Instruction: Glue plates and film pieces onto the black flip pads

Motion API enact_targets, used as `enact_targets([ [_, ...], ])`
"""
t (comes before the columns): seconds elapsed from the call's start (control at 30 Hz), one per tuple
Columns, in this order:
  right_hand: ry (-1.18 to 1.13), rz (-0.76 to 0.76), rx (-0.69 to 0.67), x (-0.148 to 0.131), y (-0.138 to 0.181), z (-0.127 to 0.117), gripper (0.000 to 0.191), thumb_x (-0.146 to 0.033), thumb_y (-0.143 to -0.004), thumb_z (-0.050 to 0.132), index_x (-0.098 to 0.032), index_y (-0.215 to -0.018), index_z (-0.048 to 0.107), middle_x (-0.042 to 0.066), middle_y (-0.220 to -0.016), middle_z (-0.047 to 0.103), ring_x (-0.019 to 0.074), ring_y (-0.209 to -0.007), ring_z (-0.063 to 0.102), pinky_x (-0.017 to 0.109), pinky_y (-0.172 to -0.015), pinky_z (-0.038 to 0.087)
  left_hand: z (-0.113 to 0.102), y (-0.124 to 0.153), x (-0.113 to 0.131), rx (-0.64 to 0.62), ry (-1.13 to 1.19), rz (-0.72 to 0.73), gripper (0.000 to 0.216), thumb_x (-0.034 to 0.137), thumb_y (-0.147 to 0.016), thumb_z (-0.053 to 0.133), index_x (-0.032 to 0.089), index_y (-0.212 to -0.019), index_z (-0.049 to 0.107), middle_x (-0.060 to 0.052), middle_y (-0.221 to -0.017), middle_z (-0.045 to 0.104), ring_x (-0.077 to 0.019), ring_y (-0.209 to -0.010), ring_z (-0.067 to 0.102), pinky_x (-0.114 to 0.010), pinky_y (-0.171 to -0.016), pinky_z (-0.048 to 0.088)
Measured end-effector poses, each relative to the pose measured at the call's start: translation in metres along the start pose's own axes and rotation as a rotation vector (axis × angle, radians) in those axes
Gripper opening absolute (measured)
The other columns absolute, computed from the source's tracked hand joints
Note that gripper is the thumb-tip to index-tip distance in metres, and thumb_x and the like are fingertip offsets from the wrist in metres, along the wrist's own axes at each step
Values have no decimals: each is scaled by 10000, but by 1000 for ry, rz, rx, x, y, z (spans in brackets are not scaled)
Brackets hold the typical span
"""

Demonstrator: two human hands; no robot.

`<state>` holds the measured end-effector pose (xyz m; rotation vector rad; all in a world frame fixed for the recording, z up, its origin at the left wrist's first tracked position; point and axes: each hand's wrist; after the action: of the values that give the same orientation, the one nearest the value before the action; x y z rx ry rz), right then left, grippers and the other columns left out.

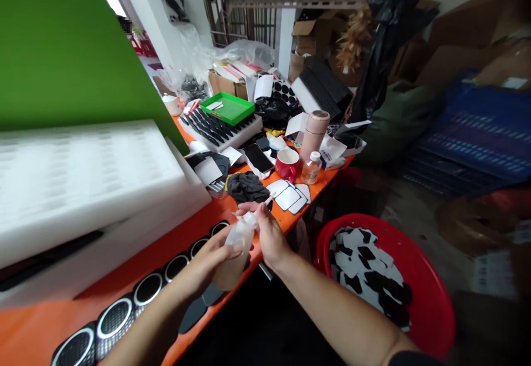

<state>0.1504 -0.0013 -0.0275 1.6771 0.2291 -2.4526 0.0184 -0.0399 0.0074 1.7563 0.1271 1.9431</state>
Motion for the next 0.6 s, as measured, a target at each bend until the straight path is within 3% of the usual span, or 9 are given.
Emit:
enact_targets([
  [0.13, 119, 8, -191, -10, 6, 1, 512, -538, -885, 270, -189, -888, 645, 41, -774, 600, 146, -708, 553, 255, -672, 438, 2, 16, -13, -16, 118, 43, 331, 336, -714, 551, 149, -987, 529, -26, -760, 581, -158, -664, 551, -252, -572, 397],
  [0.33, 357, 59, -464, -27, 11, 2, 521, -549, -868, 318, -165, -833, 668, 46, -798, 588, 157, -766, 545, 253, -696, 413, 4, 41, -18, -103, 143, -21, 433, 363, -625, 660, 172, -971, 483, 5, -747, 569, -142, -640, 539, -255, -573, 395],
  [0.43, 429, 88, -521, -32, 17, 9, 511, -558, -851, 356, -148, -824, 660, 52, -812, 570, 156, -752, 535, 254, -691, 414, 4, 55, -20, -78, 133, -7, 397, 359, -645, 630, 182, -969, 484, 7, -766, 581, -150, -665, 545, -265, -588, 404],
  [0.6, 360, 198, -554, -29, 26, 20, 332, -510, -810, 493, -195, -893, 557, -10, -701, 513, 118, -628, 491, 221, -589, 401, 1, 75, -30, -31, 133, 24, 345, 300, -670, 603, 185, -975, 488, 13, -764, 580, -142, -677, 542, -251, -593, 401],
])
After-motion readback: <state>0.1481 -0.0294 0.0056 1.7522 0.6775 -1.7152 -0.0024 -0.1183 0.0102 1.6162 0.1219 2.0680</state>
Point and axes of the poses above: each hand's wrist, its own y-axis away from the middle knuckle, its own z-axis out of the palm, x = y × z
